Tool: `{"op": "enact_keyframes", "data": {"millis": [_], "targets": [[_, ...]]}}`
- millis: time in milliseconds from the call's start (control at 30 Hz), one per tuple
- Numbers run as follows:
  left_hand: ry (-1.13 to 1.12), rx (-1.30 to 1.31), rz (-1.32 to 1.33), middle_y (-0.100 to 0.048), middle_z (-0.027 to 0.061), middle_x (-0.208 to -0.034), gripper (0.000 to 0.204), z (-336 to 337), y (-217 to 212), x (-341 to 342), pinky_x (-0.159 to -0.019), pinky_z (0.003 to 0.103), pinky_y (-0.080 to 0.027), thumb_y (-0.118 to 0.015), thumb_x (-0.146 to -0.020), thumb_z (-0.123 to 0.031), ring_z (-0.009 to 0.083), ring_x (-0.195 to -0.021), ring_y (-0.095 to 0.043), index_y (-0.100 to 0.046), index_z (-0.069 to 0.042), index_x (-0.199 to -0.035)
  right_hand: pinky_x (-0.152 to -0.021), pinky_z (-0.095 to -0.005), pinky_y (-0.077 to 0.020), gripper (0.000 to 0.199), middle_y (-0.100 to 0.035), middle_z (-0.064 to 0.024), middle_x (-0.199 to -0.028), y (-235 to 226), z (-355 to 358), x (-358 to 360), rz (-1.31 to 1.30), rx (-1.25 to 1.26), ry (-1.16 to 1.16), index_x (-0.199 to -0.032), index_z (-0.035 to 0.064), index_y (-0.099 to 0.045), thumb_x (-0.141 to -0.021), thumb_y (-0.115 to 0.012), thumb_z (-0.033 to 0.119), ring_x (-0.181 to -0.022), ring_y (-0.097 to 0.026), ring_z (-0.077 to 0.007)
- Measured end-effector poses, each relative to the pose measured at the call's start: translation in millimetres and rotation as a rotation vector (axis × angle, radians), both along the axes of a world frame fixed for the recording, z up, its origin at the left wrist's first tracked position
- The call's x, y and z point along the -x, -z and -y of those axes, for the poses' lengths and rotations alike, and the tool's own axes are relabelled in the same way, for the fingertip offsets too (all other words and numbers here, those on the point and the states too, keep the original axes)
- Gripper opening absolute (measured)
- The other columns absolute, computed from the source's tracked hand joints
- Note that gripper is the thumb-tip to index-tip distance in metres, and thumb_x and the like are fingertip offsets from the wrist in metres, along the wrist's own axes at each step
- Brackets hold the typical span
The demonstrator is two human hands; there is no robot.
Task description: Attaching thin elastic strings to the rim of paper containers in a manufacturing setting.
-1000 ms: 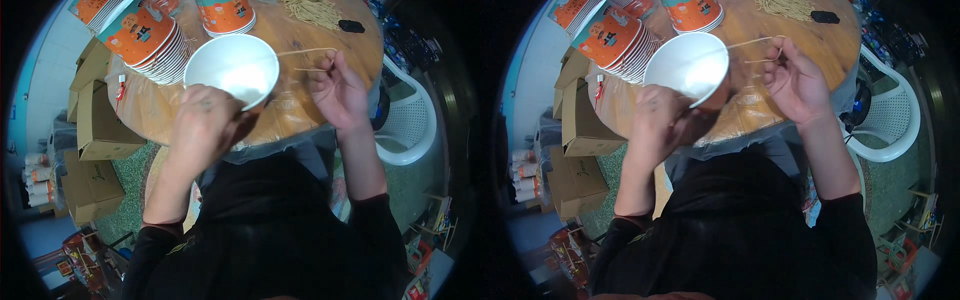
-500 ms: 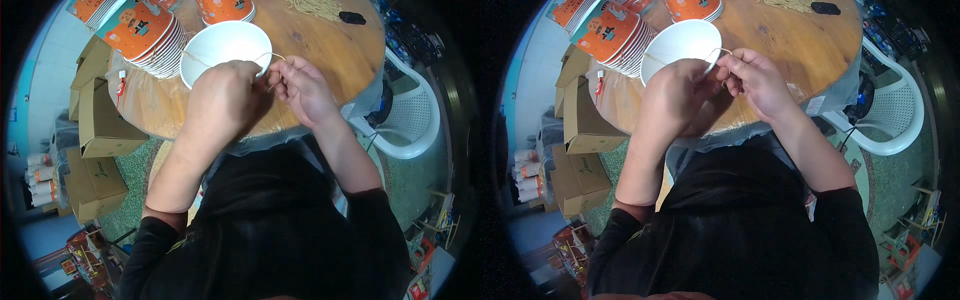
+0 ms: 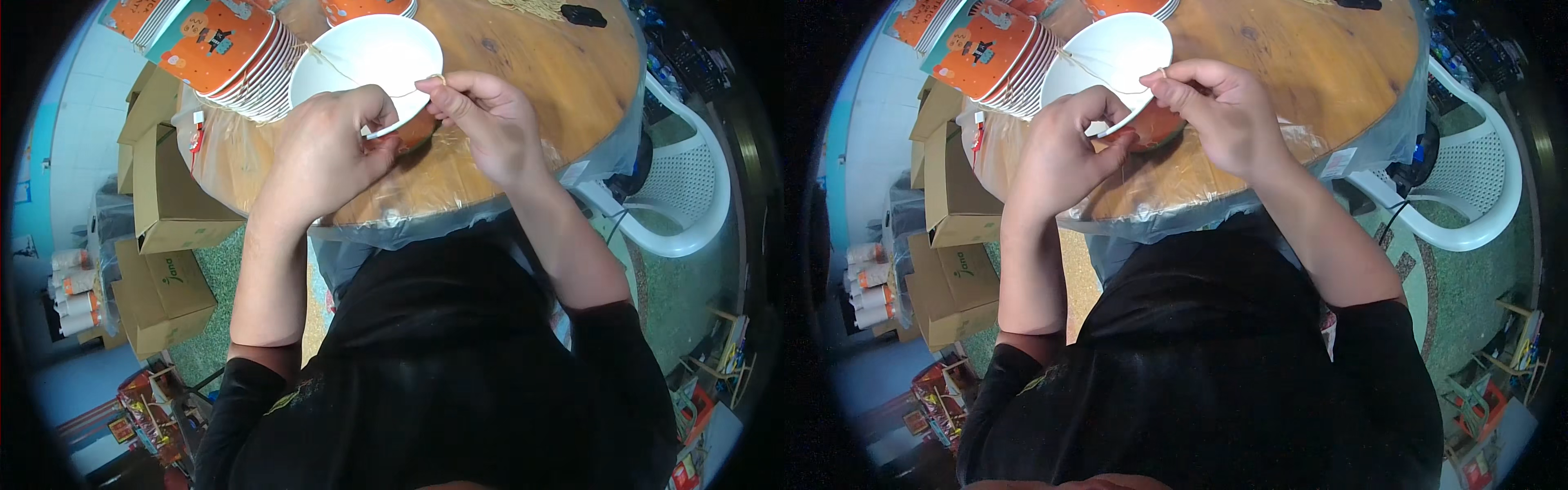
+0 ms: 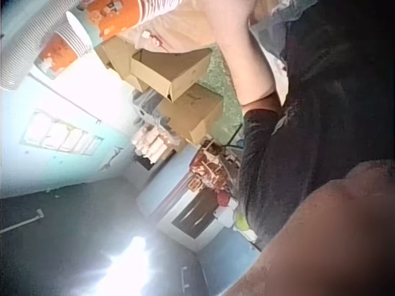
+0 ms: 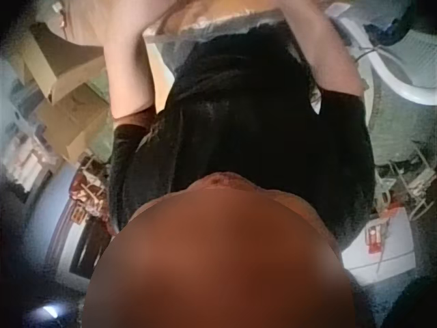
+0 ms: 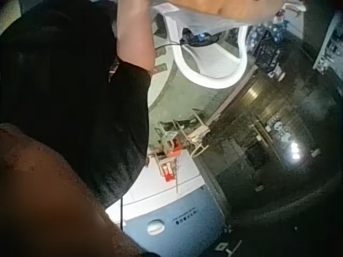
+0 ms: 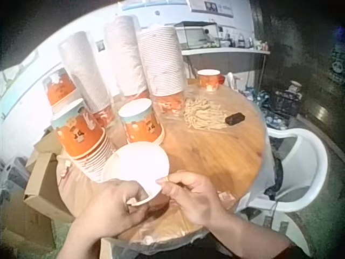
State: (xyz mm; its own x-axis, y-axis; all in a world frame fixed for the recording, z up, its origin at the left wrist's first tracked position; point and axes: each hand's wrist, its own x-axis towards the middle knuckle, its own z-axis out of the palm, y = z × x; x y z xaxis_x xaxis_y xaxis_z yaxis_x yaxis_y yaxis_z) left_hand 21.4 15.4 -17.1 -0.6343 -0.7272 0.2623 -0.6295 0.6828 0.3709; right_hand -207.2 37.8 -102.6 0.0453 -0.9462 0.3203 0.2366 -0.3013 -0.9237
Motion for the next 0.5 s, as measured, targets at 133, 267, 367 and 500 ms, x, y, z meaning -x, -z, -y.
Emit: {"op": "enact_keyframes", "data": {"millis": [133, 267, 367, 500], "targets": [[0.017, 0.118, -0.058, -0.075, 0.0115, -0.086, 0.019, 1, 5, -1, -0.076, 0.047, -0.058, -0.085, -0.082, -0.011, 0.0369, -0.085, -0.074, -0.072, -0.008, -0.095, -0.098, -0.0304, -0.0602, 0.027, -0.082, -0.0084, -0.117, -5, 4, 0, -0.140, 0.041, 0.073, -0.125, -0.0010, -0.083, -0.112, -0.075, 0.021, -0.108, -0.077, -0.0162], [0.020, 0.080, -0.108, -0.074, 0.0114, -0.087, 0.019, 2, 6, -9, -0.077, 0.047, -0.058, -0.086, -0.082, -0.011, 0.0368, -0.087, -0.072, -0.070, -0.007, -0.093, -0.096, -0.0307, -0.0603, 0.025, -0.083, -0.0098, -0.115, -3, 4, -1, -0.211, 0.136, 0.129, -0.122, -0.0003, -0.084, -0.111, -0.076, 0.020, -0.108, -0.077, -0.0167], [0.033, 0.087, -0.051, -0.073, 0.0108, -0.090, 0.023, 3, 5, -16, -0.080, 0.042, -0.057, -0.089, -0.085, -0.008, 0.0335, -0.089, -0.071, -0.069, -0.003, -0.095, -0.096, -0.0308, -0.0604, 0.023, -0.084, -0.0105, -0.114, -6, 2, -4, -0.204, 0.115, 0.142, -0.119, 0.0004, -0.085, -0.110, -0.077, 0.020, -0.107, -0.078, -0.0164], [0.048, 0.120, -0.030, -0.071, 0.0103, -0.088, 0.026, 6, 7, -20, -0.078, 0.042, -0.056, -0.090, -0.085, -0.010, 0.0331, -0.088, -0.069, -0.066, -0.003, -0.093, -0.094, -0.0297, -0.0597, 0.024, -0.084, -0.0087, -0.113, -6, 1, -6, -0.232, 0.071, 0.153, -0.120, 0.0006, -0.085, -0.109, -0.078, 0.021, -0.104, -0.077, -0.0145]]}}
